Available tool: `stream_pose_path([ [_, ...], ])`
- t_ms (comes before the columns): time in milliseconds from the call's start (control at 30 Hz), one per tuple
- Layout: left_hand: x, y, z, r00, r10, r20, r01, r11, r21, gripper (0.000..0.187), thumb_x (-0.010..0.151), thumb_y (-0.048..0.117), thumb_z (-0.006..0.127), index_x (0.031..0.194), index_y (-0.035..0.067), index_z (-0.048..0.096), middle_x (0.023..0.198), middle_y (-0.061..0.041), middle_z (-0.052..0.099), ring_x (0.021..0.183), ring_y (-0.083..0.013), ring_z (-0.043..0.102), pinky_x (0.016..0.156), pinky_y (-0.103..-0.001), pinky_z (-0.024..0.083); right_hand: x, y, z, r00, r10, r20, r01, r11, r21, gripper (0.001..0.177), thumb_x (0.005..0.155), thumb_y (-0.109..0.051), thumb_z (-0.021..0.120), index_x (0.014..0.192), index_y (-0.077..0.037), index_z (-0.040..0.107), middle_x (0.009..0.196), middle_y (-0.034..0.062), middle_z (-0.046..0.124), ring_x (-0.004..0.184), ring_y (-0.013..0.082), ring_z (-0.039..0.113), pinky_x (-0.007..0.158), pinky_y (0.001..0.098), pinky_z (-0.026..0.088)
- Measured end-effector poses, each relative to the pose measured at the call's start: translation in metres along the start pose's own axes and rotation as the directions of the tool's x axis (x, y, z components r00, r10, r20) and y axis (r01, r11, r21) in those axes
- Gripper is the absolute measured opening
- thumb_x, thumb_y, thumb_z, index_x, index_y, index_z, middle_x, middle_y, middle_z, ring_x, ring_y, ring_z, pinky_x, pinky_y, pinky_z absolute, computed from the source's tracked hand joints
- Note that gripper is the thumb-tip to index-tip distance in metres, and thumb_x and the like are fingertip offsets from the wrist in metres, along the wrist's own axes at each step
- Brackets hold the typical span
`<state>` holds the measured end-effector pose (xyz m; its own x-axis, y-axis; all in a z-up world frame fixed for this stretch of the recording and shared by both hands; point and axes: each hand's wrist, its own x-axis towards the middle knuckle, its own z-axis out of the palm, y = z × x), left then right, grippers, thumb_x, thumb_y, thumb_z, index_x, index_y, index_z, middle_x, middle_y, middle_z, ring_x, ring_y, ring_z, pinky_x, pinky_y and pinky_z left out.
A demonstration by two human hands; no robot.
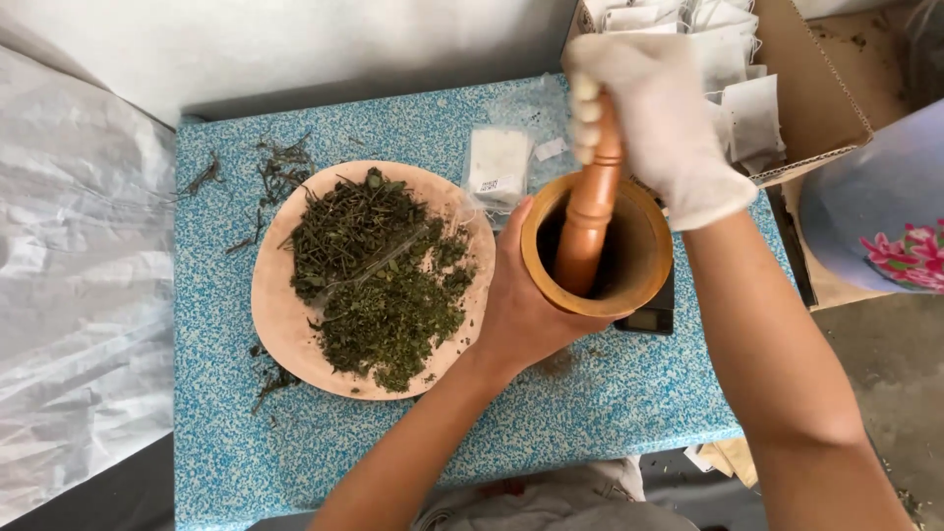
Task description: Sorting through dried tea leaves on a plate to remove debris and then grinding them into a powder using a wooden mortar and pestle.
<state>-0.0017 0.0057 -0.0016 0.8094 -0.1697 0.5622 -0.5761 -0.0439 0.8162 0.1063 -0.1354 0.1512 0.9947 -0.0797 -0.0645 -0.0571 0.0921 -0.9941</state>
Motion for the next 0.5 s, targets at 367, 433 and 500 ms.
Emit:
stream_pose_path([
  [367,-0.010,-0.010,-0.002,0.958,-0.269,0.102,0.258,0.960,0.109,0.104,0.083,0.048,0.092,0.163,0.007,0.041,0.163,-0.021,0.057,0.157,-0.0396,0.054,0.126,-0.054,0.047,-0.103,0.018,0.034,0.514,-0.257,0.819,0.857,0.190,-0.478,0.072,0.119,-0.031,0.043,0.048,-0.021,0.049,0.045,-0.0082,0.035,0.032,0.0088,0.036,0.032,0.0286,0.019],
  [433,-0.010,-0.013,-0.002,0.962,-0.264,0.074,0.254,0.960,0.122,0.115,0.084,0.050,0.091,0.170,0.007,0.029,0.172,-0.023,0.047,0.163,-0.0423,0.047,0.132,-0.056,0.041,-0.127,0.029,0.000,0.499,-0.427,0.754,0.867,0.260,-0.426,0.047,0.113,-0.022,0.050,0.067,-0.012,0.055,0.065,0.0017,0.048,0.050,0.0207,0.047,0.049,0.0346,0.035],
  [500,-0.012,-0.011,-0.002,0.961,-0.272,0.053,0.263,0.956,0.132,0.126,0.085,0.052,0.090,0.177,0.007,0.017,0.182,-0.024,0.037,0.170,-0.0450,0.040,0.138,-0.057,0.035,-0.148,0.064,-0.034,0.494,-0.574,0.653,0.869,0.331,-0.367,0.023,0.107,-0.013,0.056,0.086,-0.004,0.061,0.084,0.0115,0.062,0.068,0.0326,0.058,0.065,0.0405,0.050],
])
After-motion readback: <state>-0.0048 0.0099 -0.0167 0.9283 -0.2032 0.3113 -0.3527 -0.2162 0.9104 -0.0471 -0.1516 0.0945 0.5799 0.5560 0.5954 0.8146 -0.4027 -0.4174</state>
